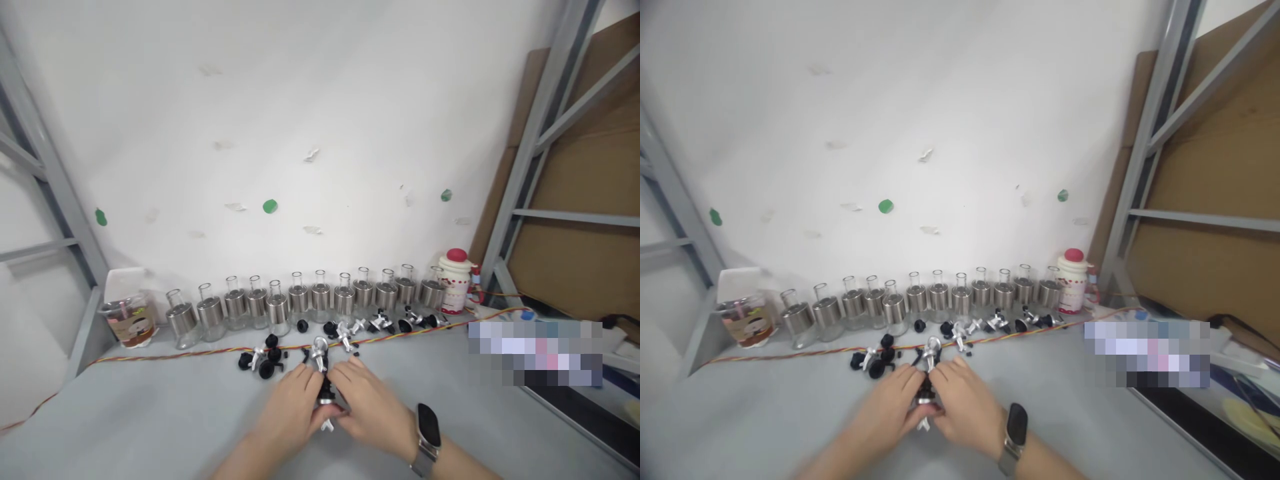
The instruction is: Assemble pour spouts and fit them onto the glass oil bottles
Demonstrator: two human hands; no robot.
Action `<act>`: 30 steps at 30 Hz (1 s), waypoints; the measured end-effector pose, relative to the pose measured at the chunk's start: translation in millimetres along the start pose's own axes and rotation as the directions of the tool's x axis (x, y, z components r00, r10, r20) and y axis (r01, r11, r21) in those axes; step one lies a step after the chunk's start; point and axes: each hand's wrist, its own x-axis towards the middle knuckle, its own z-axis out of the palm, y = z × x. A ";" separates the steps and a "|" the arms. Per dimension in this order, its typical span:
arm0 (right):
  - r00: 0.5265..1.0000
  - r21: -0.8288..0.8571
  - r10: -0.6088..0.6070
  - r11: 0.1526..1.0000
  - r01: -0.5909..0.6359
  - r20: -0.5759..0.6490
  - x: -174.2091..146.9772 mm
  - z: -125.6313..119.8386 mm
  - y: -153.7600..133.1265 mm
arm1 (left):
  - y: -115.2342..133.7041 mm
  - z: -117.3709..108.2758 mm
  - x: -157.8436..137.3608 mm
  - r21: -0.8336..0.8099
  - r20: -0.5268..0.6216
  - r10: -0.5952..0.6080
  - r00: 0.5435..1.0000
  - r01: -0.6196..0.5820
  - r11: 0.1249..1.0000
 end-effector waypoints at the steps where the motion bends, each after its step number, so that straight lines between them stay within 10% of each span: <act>1: 1.000 0.009 -0.008 1.000 0.008 -0.003 -0.4 -0.4 0.4 | 0.9 -0.7 -0.3 -0.011 -0.011 -0.001 1.000 0.000 1.000; 20: 0.968 -0.010 -0.148 0.989 0.149 -0.204 -0.8 2.6 3.2 | 2.4 8.9 -4.5 -0.243 -0.172 -0.040 0.984 -0.003 0.970; 30: 0.929 -0.292 -0.221 0.947 0.131 -0.299 1.1 -5.5 -2.6 | -4.0 -4.6 -1.7 -0.005 -0.375 0.072 0.924 -0.080 0.997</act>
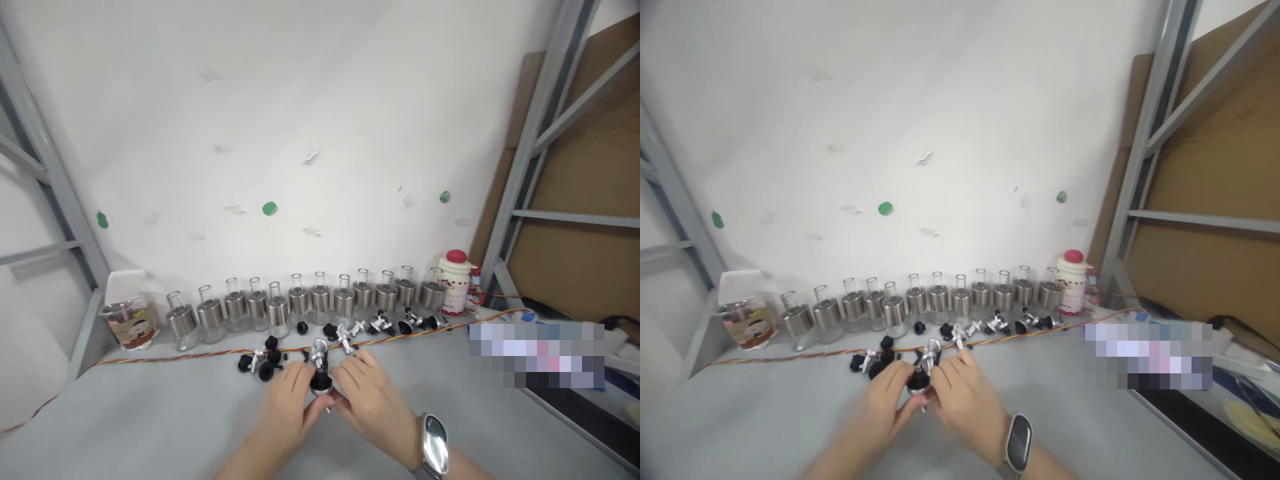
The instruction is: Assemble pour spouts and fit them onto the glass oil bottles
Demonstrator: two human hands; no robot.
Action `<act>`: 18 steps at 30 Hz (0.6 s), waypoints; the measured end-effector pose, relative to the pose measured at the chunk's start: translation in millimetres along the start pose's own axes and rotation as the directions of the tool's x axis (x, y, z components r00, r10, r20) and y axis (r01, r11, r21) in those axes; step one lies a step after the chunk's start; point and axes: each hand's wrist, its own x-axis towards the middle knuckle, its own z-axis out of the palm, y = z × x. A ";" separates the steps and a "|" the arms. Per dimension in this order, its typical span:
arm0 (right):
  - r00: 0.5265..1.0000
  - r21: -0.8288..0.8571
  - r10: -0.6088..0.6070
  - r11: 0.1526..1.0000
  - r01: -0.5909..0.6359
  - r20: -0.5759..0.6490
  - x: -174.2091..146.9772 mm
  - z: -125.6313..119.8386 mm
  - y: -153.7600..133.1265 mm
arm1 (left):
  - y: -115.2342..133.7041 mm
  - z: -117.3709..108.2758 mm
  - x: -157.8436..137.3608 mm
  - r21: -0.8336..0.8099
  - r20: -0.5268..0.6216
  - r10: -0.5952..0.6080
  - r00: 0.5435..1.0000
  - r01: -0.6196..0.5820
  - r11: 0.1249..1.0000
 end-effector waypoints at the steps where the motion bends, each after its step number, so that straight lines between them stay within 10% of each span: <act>1: 0.999 -0.016 -0.034 0.999 0.034 0.021 0.2 -0.9 0.5 | 0.0 0.4 -0.6 0.030 0.001 0.012 1.000 -0.012 0.999; 12: 0.989 0.187 -0.128 0.976 0.112 0.072 -5.5 3.4 3.4 | 3.5 -0.3 0.5 0.040 0.096 0.067 0.993 -0.071 0.997; 18: 0.998 0.129 0.047 0.990 -0.052 0.044 -2.1 5.6 3.3 | -3.4 2.4 -1.2 0.066 -0.033 0.045 0.998 -0.043 0.997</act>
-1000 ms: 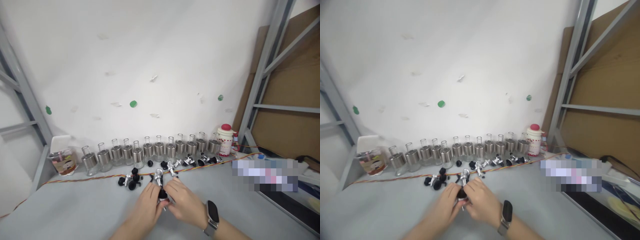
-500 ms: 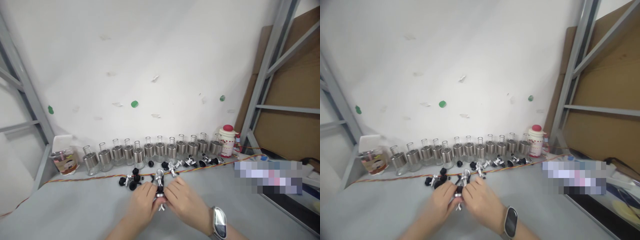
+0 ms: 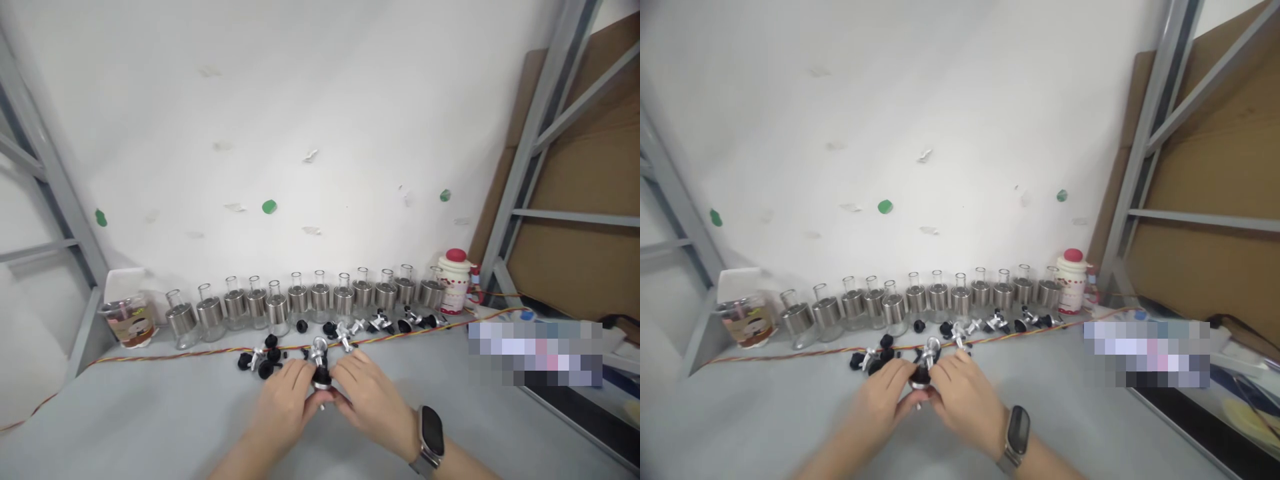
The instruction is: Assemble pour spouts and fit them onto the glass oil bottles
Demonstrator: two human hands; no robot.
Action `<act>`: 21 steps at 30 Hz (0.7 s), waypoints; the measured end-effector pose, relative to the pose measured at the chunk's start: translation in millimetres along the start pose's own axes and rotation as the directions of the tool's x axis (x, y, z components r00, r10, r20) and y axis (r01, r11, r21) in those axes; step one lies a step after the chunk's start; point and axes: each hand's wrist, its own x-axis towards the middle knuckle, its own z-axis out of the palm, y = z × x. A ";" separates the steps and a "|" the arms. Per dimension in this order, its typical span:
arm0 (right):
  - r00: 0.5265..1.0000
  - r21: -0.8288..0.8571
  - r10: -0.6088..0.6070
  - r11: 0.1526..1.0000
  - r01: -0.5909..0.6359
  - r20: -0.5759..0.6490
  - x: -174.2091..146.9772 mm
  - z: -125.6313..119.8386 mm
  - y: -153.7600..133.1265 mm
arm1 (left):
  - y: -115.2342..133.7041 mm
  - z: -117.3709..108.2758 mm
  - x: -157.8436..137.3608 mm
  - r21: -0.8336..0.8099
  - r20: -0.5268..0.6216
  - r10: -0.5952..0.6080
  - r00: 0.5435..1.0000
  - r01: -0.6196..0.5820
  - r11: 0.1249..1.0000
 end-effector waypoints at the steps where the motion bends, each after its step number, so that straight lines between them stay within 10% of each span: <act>1: 1.000 -0.005 0.017 1.000 -0.017 0.007 0.6 -0.1 -0.5 | -0.4 0.1 0.0 0.007 0.002 -0.015 1.000 0.015 1.000; 21: 0.993 0.070 -0.060 0.996 0.053 0.106 -6.2 4.6 -2.2 | 5.1 13.6 -7.4 -0.244 0.141 -0.133 0.981 0.165 0.956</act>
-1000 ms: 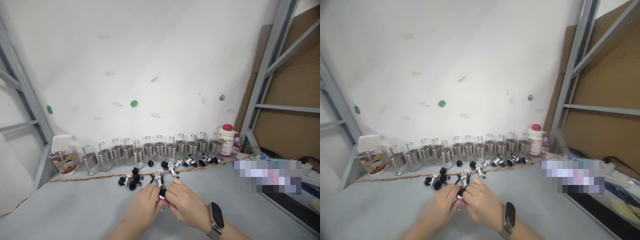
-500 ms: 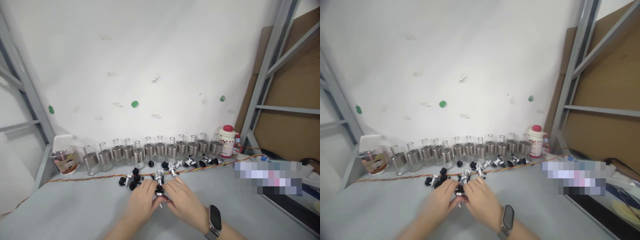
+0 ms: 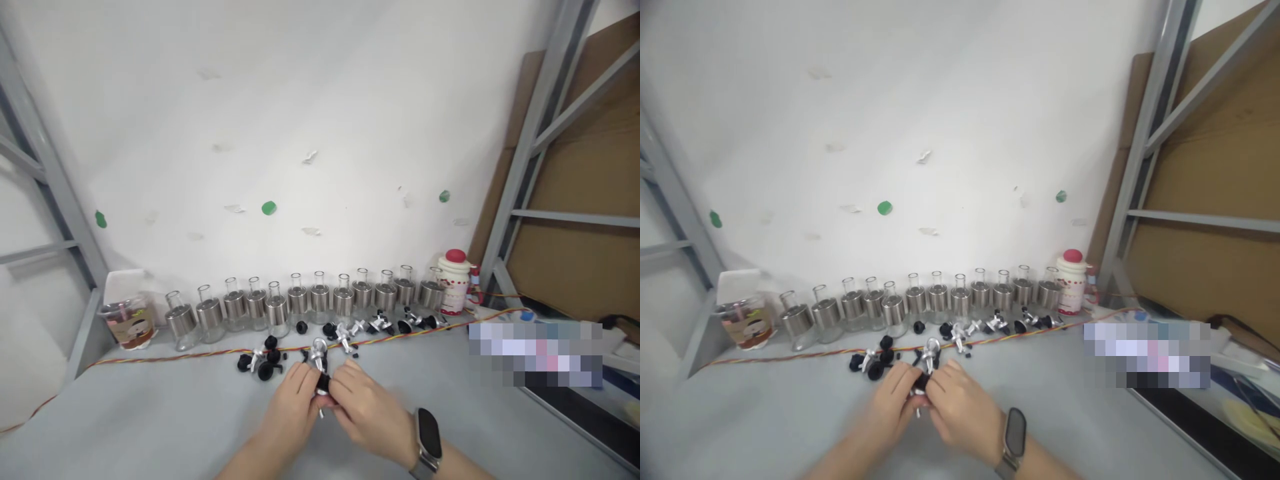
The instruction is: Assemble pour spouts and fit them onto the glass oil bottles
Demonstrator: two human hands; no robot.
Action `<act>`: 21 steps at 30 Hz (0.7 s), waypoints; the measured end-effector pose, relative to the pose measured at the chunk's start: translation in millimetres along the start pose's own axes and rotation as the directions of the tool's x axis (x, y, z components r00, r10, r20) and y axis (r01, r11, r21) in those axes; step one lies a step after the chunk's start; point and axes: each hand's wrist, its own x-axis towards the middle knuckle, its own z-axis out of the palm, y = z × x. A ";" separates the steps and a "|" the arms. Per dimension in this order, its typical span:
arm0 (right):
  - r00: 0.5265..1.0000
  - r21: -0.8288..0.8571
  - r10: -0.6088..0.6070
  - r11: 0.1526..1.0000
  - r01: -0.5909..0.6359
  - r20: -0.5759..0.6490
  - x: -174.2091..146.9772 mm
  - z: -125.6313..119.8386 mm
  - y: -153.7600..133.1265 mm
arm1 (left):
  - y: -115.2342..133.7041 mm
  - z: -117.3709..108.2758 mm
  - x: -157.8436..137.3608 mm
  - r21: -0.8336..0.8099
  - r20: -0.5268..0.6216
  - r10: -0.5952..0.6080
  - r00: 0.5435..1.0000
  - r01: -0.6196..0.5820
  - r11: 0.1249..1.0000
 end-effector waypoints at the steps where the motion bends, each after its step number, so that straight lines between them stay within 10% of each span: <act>1: 1.000 -0.006 -0.018 1.000 0.018 -0.003 -0.6 1.1 0.0 | -0.9 0.8 0.3 -0.027 0.015 -0.010 1.000 0.010 1.000; 7: 0.977 0.319 0.199 0.923 -0.214 0.079 4.8 -1.1 6.5 | -4.1 -6.5 6.4 -0.158 0.093 -0.140 0.986 0.153 0.975; 12: 0.810 0.800 0.425 0.266 -0.538 0.403 14.3 4.4 15.6 | -6.1 -9.9 5.5 -0.452 0.048 -0.171 0.984 0.174 0.875; 15: 0.779 0.847 0.418 0.042 -0.530 0.467 15.1 12.2 17.7 | -9.8 -1.1 4.5 -0.576 0.101 -0.224 0.969 0.241 0.781; 18: 0.758 0.792 0.334 0.052 -0.608 0.560 12.8 14.9 27.3 | -15.1 6.7 5.7 -0.604 0.110 -0.371 0.922 0.358 0.712; 21: 0.689 0.625 0.592 0.363 -0.691 0.418 7.3 12.2 54.3 | -18.5 8.0 7.8 -0.622 0.045 -0.500 0.865 0.416 0.663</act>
